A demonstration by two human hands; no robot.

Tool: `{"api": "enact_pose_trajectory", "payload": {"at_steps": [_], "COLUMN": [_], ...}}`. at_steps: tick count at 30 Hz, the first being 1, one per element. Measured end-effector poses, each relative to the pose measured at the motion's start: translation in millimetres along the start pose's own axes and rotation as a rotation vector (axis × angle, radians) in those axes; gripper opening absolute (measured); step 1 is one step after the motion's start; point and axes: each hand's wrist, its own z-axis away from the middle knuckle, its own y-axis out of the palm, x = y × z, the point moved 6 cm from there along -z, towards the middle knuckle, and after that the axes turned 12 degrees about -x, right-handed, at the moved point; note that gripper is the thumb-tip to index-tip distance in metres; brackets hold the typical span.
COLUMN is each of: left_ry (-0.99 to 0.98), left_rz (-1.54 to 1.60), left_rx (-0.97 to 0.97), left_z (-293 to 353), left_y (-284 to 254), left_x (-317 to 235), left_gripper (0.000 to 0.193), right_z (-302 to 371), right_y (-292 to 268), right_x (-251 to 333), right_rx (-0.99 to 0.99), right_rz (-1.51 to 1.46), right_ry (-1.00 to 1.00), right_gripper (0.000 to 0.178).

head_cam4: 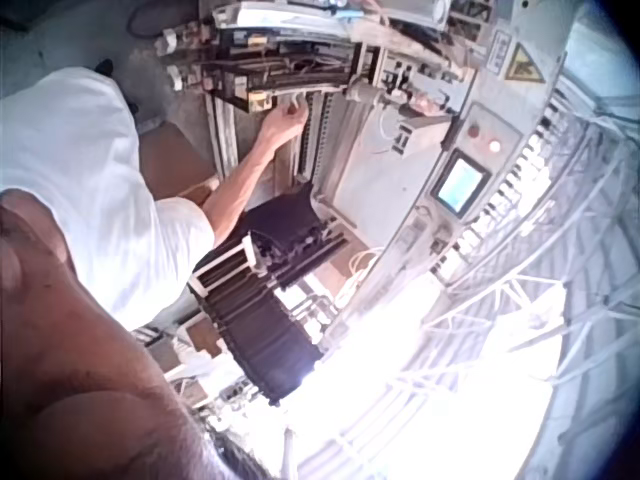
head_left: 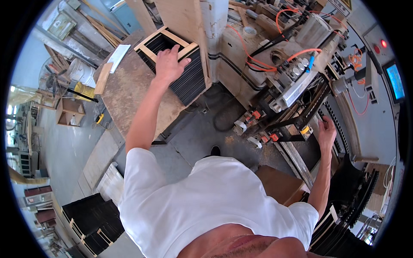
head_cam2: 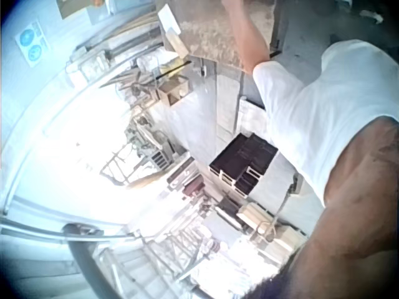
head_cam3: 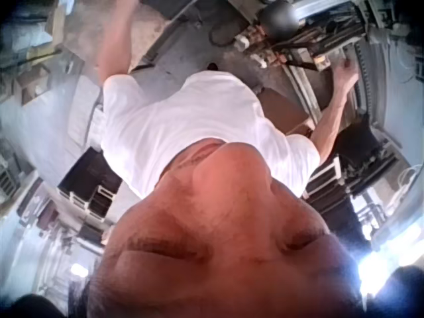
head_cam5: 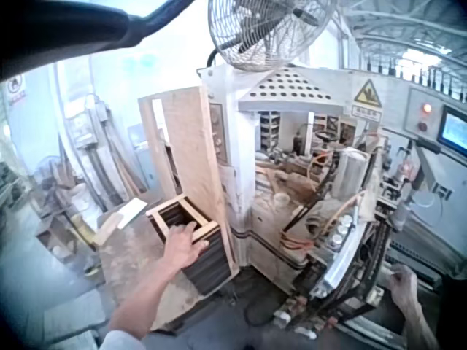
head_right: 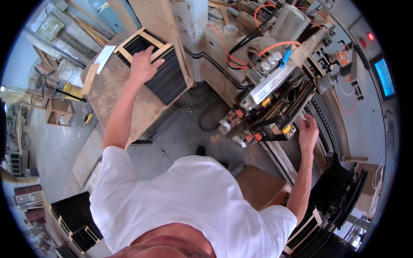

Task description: The person repeatedly picks up wooden chair frames and inserts them into a machine to attach black slatted seats. The person then removes the assembled chairs and stacks them on a nearby pile.

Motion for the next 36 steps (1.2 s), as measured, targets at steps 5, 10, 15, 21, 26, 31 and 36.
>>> {"api": "enact_pose_trajectory", "payload": {"at_steps": [5, 10, 15, 21, 26, 31, 36], "left_ry": [-0.034, 0.040, 0.112, -0.138, -0.206, -0.210, -0.379], "left_rz": [0.066, 0.032, 0.146, 0.825, 1.206, 1.322, 1.418], "left_rx": [-0.039, -0.090, -0.410, -0.360, 0.169, 0.477, 0.584], "left_z": [3.0, 2.0, 20.0, 113.1, 208.3, 212.1, 162.2], "left_y": [22.5, 29.5, 0.4, -11.1, 28.2, 87.0, 176.0], "left_x": [3.8, 0.0, -36.0, -158.6, -317.8, -412.3, -465.3], "left_gripper": [0.041, 0.040, 0.041, 0.021, 0.020, 0.022, 0.023], "right_z": [26.8, 55.2, 84.6, 149.7, 209.3, 270.3, 294.1], "right_y": [-42.6, -119.7, -197.3, -284.0, -317.2, -325.2, -320.8], "right_x": [8.2, -6.5, -23.0, -41.1, -60.5, -81.8, -90.5], "right_rx": [0.022, -0.027, -0.087, -0.066, -0.075, -0.057, -0.169], "right_rz": [-0.007, 0.111, 0.315, 0.674, 0.736, 0.675, 0.539], "right_ry": [-0.084, -0.103, -0.115, 0.101, 0.307, 0.511, 0.757], "right_gripper": [0.029, 0.029, 0.030, 0.032, 0.030, 0.033, 0.030]}}
